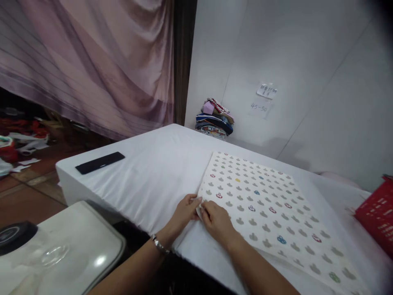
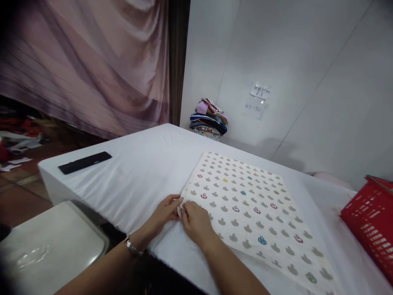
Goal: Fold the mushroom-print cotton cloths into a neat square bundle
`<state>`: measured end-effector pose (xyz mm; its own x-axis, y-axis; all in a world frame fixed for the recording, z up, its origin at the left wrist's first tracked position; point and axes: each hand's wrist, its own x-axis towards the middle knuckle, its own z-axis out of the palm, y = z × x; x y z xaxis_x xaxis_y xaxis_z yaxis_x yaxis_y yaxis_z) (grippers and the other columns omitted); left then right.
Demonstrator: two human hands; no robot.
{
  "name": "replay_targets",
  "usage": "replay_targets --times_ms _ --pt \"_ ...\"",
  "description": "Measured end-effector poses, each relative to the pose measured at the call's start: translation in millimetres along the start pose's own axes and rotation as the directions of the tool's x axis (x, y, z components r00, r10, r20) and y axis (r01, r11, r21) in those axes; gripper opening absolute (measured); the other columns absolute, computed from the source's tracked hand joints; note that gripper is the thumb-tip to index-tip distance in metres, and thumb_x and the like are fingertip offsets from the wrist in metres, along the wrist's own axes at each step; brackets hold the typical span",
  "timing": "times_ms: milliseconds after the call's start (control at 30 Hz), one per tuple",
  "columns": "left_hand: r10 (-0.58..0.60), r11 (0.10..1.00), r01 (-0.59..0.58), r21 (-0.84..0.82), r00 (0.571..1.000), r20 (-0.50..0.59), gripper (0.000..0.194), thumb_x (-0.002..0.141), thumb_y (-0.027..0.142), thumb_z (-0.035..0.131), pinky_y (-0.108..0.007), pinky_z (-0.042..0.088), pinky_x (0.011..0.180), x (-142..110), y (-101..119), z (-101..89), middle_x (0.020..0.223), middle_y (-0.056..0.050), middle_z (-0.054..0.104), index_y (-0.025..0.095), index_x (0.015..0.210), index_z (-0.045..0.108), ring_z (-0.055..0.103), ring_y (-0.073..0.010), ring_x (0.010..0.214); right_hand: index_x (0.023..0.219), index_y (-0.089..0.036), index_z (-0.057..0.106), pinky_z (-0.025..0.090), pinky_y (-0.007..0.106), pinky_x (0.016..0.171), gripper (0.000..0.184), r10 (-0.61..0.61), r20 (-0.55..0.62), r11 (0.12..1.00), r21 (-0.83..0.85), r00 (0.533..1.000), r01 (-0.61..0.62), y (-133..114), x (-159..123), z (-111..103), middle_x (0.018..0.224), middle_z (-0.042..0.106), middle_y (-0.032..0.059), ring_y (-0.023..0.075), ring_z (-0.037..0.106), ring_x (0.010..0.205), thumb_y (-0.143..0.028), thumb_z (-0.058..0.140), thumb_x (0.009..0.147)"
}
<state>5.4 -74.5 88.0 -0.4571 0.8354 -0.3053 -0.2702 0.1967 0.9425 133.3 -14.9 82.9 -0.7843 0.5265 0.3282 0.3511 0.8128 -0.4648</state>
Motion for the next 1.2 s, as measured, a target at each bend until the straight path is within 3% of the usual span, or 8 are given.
replay_targets --times_ms 200,367,533,633,767,833,1067,1200 --pt "0.020 0.999 -0.021 0.045 0.999 0.030 0.033 0.070 0.025 0.065 -0.022 0.049 0.049 11 -9 -1.9 0.071 0.001 0.059 0.016 0.098 0.050 0.059 -0.0125 0.059 0.074 -0.021 0.057 0.040 0.024 0.064 0.025 -0.018 -0.048 0.993 0.119 0.999 0.023 0 4 -2 0.072 0.056 0.0005 0.0132 0.053 0.069 -0.025 0.038 0.091" --pt "0.029 0.987 -0.032 0.155 0.999 0.023 0.025 0.072 0.016 0.058 -0.020 0.046 0.044 14 -7 0.5 0.068 0.002 0.057 0.016 0.095 0.050 0.056 -0.0110 0.054 0.062 -0.019 0.053 0.038 0.025 0.063 0.031 0.055 -0.125 0.986 0.162 0.991 -0.034 15 4 -23 0.062 0.050 -0.0012 0.0129 0.050 0.064 -0.023 0.038 0.090" --pt "0.062 0.943 -0.073 0.324 0.997 0.044 0.027 0.072 0.018 0.051 -0.021 0.042 0.042 13 -3 2.4 0.070 0.001 0.056 0.016 0.099 0.048 0.053 -0.0111 0.050 0.070 -0.021 0.059 0.040 0.025 0.064 0.021 0.049 0.053 0.998 0.026 0.997 -0.051 35 -15 -41 0.073 0.056 0.0006 0.0142 0.054 0.071 -0.019 0.044 0.085" --pt "0.148 0.794 -0.140 0.591 0.988 0.035 0.032 0.075 0.021 0.045 -0.024 0.042 0.049 8 1 1.3 0.073 -0.001 0.058 0.018 0.107 0.046 0.057 -0.0147 0.057 0.082 -0.022 0.062 0.043 0.026 0.070 0.020 0.035 0.062 0.999 -0.020 0.997 -0.034 42 -30 -53 0.084 0.059 0.0027 0.0156 0.056 0.079 -0.018 0.043 0.085" --pt "0.269 0.382 -0.203 0.902 0.958 0.102 0.040 0.078 0.024 0.039 -0.032 0.040 0.062 2 9 -1.4 0.079 -0.005 0.064 0.018 0.117 0.040 0.062 -0.0241 0.074 0.093 -0.024 0.063 0.045 0.027 0.074 0.022 0.073 0.040 0.995 -0.072 0.997 -0.070 49 -51 -69 0.093 0.060 0.0043 0.0171 0.056 0.085 -0.016 0.045 0.084" --pt "0.231 0.269 -0.194 0.943 0.964 0.133 0.041 0.079 0.025 0.035 -0.033 0.040 0.061 3 13 -3.1 0.080 -0.007 0.065 0.018 0.120 0.038 0.062 -0.0267 0.074 0.089 -0.024 0.064 0.045 0.026 0.073 0.021 0.084 0.080 0.995 -0.050 0.993 -0.081 54 -60 -76 0.090 0.061 0.0026 0.0162 0.056 0.085 -0.016 0.047 0.082" --pt "0.152 0.277 -0.159 0.948 0.981 0.120 0.047 0.082 0.034 0.033 -0.034 0.043 0.067 13 17 -9.1 0.092 -0.010 0.066 0.020 0.126 0.033 0.064 -0.0281 0.084 0.088 -0.022 0.066 0.045 0.029 0.077 0.020 0.261 -0.092 0.965 -0.004 0.961 -0.263 93 -91 -97 0.084 0.063 0.0027 0.0164 0.057 0.084 -0.016 0.048 0.082" --pt "0.093 0.219 -0.131 0.967 0.989 0.113 0.052 0.082 0.037 0.033 -0.037 0.044 0.067 15 19 -12.2 0.088 -0.009 0.068 0.019 0.131 0.033 0.064 -0.0294 0.081 0.078 -0.020 0.065 0.048 0.026 0.066 0.018 0.442 -0.156 0.892 0.180 0.883 -0.415 107 -101 -99 0.071 0.062 -0.0003 0.0140 0.058 0.068 -0.015 0.048 0.080"
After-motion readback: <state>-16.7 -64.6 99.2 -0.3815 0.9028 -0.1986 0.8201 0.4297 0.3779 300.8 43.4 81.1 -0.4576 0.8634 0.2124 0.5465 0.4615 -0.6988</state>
